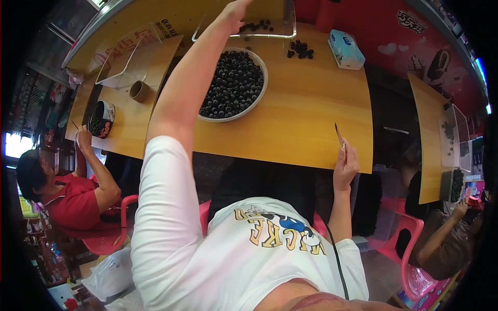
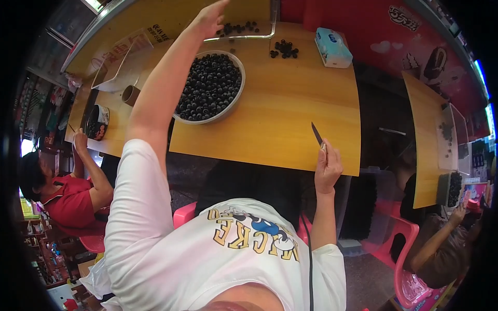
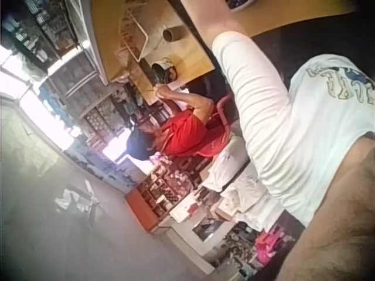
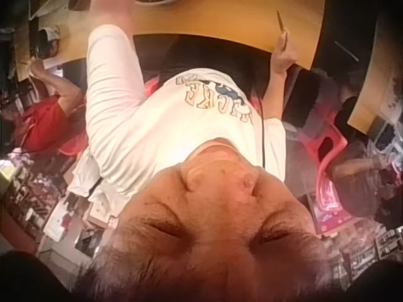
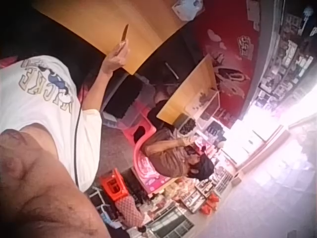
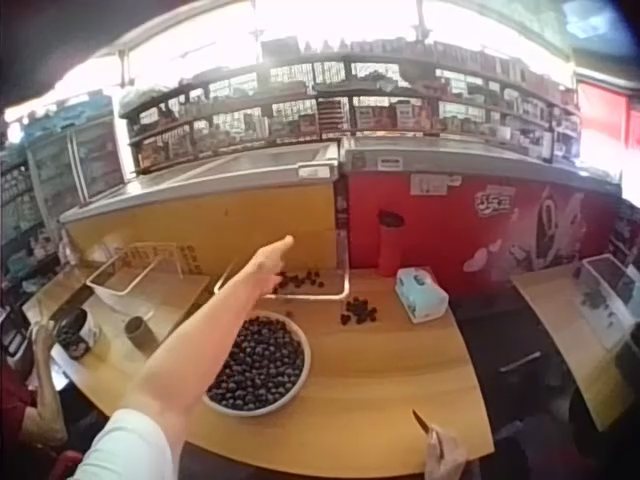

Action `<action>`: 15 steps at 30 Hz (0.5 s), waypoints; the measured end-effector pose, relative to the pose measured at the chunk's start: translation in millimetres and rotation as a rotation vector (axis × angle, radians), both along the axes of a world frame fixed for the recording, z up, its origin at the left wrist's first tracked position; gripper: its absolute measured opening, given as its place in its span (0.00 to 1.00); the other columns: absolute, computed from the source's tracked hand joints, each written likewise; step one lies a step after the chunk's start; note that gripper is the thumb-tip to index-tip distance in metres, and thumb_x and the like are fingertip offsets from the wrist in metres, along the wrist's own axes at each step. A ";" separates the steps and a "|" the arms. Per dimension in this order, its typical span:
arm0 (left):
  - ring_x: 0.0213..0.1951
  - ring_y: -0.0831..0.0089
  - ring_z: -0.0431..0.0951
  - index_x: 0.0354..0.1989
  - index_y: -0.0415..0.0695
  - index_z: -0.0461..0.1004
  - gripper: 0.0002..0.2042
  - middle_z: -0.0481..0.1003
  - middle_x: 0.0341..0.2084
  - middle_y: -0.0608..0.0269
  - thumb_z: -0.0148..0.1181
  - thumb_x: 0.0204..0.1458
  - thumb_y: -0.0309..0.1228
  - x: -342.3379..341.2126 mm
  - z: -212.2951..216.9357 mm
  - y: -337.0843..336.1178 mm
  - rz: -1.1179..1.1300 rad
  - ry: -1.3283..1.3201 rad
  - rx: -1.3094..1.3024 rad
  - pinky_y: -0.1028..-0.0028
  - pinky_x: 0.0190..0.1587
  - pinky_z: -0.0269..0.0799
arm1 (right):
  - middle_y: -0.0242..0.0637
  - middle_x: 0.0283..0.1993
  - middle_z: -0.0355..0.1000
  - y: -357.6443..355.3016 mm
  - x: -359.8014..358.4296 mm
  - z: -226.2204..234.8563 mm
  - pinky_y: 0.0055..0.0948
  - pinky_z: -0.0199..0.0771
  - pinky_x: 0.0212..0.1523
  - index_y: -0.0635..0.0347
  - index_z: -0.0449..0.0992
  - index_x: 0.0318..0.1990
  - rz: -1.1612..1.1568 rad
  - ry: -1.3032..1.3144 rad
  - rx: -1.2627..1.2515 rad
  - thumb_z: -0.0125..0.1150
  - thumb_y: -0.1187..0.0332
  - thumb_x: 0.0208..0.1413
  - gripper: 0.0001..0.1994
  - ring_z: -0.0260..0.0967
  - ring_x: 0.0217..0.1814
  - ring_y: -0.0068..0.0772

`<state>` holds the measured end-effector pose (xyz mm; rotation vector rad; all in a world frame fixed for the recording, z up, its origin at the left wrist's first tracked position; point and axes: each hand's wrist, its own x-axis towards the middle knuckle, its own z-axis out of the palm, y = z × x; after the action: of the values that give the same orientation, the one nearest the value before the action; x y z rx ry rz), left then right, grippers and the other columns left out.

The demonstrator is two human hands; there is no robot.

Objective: The person is using a small knife to peel or trim small dark round fruits.

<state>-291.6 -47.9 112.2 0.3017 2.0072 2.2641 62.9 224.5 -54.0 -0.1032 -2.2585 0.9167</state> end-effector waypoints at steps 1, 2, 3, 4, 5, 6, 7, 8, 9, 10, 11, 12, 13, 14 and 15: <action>0.31 0.76 0.72 0.42 0.37 0.73 0.11 0.75 0.35 0.59 0.55 0.57 0.33 1.3 0.8 -4.6 0.069 0.076 -0.199 0.76 0.35 0.72 | 0.41 0.32 0.70 -1.9 -0.7 0.9 0.28 0.67 0.36 0.67 0.75 0.46 0.011 0.003 -0.005 0.50 0.67 0.63 0.13 0.68 0.33 0.35; 0.31 0.78 0.74 0.35 0.37 0.77 0.11 0.77 0.28 0.65 0.57 0.53 0.34 12.6 5.3 -14.8 -0.116 0.273 -0.609 0.75 0.35 0.72 | 0.41 0.32 0.70 0.2 -0.1 0.8 0.28 0.67 0.36 0.67 0.75 0.46 0.010 -0.013 -0.023 0.50 0.67 0.63 0.13 0.68 0.34 0.35; 0.28 0.77 0.75 0.31 0.39 0.78 0.10 0.77 0.24 0.63 0.57 0.50 0.33 25.2 1.2 -20.1 -0.122 0.307 -0.743 0.73 0.33 0.72 | 0.42 0.33 0.70 1.7 0.1 0.9 0.28 0.67 0.37 0.67 0.75 0.46 0.012 -0.028 -0.041 0.50 0.67 0.63 0.13 0.69 0.34 0.35; 0.26 0.76 0.76 0.26 0.41 0.79 0.09 0.77 0.20 0.62 0.57 0.46 0.33 40.9 -3.6 -22.0 -0.130 0.344 -0.880 0.72 0.32 0.73 | 0.42 0.33 0.70 3.1 1.0 0.1 0.28 0.67 0.37 0.67 0.75 0.46 0.004 -0.031 -0.050 0.50 0.67 0.63 0.13 0.69 0.34 0.35; 0.24 0.74 0.76 0.30 0.38 0.78 0.08 0.76 0.20 0.61 0.59 0.48 0.31 66.7 4.1 -18.8 -0.264 0.341 -1.072 0.71 0.33 0.73 | 0.42 0.33 0.71 5.8 2.5 0.1 0.28 0.67 0.37 0.67 0.75 0.46 -0.006 -0.032 -0.050 0.50 0.66 0.63 0.13 0.69 0.35 0.35; 0.28 0.67 0.79 0.31 0.39 0.79 0.07 0.78 0.23 0.56 0.60 0.45 0.28 80.7 -6.1 -29.6 -0.240 0.540 -1.254 0.68 0.35 0.74 | 0.42 0.34 0.71 4.9 1.1 0.9 0.28 0.68 0.38 0.67 0.75 0.46 0.005 -0.025 -0.050 0.50 0.66 0.63 0.13 0.69 0.36 0.35; 0.34 0.59 0.79 0.33 0.40 0.79 0.09 0.78 0.29 0.54 0.62 0.43 0.27 91.7 -15.7 -36.3 -0.198 0.400 -1.326 0.65 0.39 0.74 | 0.42 0.34 0.71 4.6 -0.2 1.0 0.28 0.68 0.38 0.67 0.75 0.46 0.007 -0.027 -0.056 0.50 0.66 0.63 0.13 0.69 0.36 0.35; 0.37 0.58 0.78 0.34 0.39 0.79 0.09 0.78 0.31 0.53 0.63 0.43 0.27 105.5 -15.9 -38.0 -0.193 0.428 -1.383 0.65 0.41 0.73 | 0.41 0.32 0.70 5.8 -1.0 1.0 0.28 0.67 0.34 0.66 0.75 0.45 -0.006 0.000 -0.046 0.52 0.66 0.63 0.12 0.69 0.33 0.36; 0.40 0.58 0.77 0.35 0.39 0.79 0.10 0.77 0.33 0.53 0.63 0.43 0.28 113.5 -16.2 -38.5 -0.191 0.458 -1.437 0.64 0.43 0.72 | 0.41 0.30 0.69 6.1 -1.5 0.6 0.28 0.67 0.31 0.65 0.76 0.45 -0.022 0.026 -0.034 0.53 0.66 0.62 0.12 0.68 0.30 0.36; 0.40 0.58 0.77 0.35 0.39 0.79 0.10 0.77 0.33 0.53 0.63 0.43 0.28 115.1 -21.7 -42.8 -0.193 0.458 -1.437 0.64 0.43 0.72 | 0.41 0.30 0.69 5.4 -2.1 0.5 0.28 0.67 0.31 0.65 0.76 0.45 -0.023 0.025 -0.034 0.53 0.66 0.62 0.12 0.68 0.30 0.36; 0.41 0.56 0.76 0.33 0.39 0.78 0.09 0.77 0.33 0.52 0.63 0.43 0.28 115.7 -30.8 -48.5 -0.160 0.496 -1.394 0.63 0.44 0.71 | 0.41 0.30 0.70 5.2 -4.0 0.4 0.27 0.66 0.31 0.66 0.76 0.45 -0.010 0.050 -0.043 0.53 0.67 0.62 0.12 0.68 0.30 0.35; 0.42 0.54 0.75 0.31 0.39 0.78 0.08 0.76 0.33 0.52 0.63 0.43 0.28 115.2 -38.0 -54.1 -0.130 0.535 -1.350 0.61 0.45 0.71 | 0.41 0.30 0.70 5.4 -5.2 0.8 0.26 0.66 0.31 0.66 0.76 0.45 0.000 0.075 -0.051 0.53 0.67 0.62 0.12 0.67 0.30 0.33; 0.42 0.54 0.75 0.31 0.39 0.78 0.08 0.76 0.33 0.52 0.63 0.43 0.28 115.6 -40.6 -55.8 -0.145 0.539 -1.343 0.61 0.45 0.71 | 0.41 0.30 0.70 6.0 -3.7 1.9 0.26 0.66 0.31 0.66 0.76 0.45 -0.014 0.069 -0.049 0.53 0.67 0.62 0.12 0.67 0.30 0.33; 0.43 0.54 0.75 0.32 0.39 0.78 0.07 0.75 0.35 0.52 0.62 0.44 0.28 117.4 -43.3 -58.2 -0.117 0.584 -1.347 0.61 0.45 0.70 | 0.39 0.32 0.70 5.8 -2.0 4.5 0.25 0.66 0.34 0.67 0.75 0.45 -0.001 0.002 -0.093 0.52 0.67 0.63 0.12 0.67 0.32 0.31; 0.43 0.53 0.74 0.32 0.39 0.78 0.07 0.74 0.36 0.51 0.62 0.45 0.28 119.9 -45.9 -60.0 -0.089 0.627 -1.349 0.60 0.46 0.70 | 0.38 0.34 0.71 5.6 -0.1 6.6 0.24 0.66 0.37 0.68 0.74 0.46 0.012 -0.064 -0.138 0.51 0.67 0.63 0.13 0.67 0.35 0.29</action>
<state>-171.7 -107.9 66.3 0.9177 3.1092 0.3642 62.8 230.0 -47.5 -0.1831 -2.2547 1.0901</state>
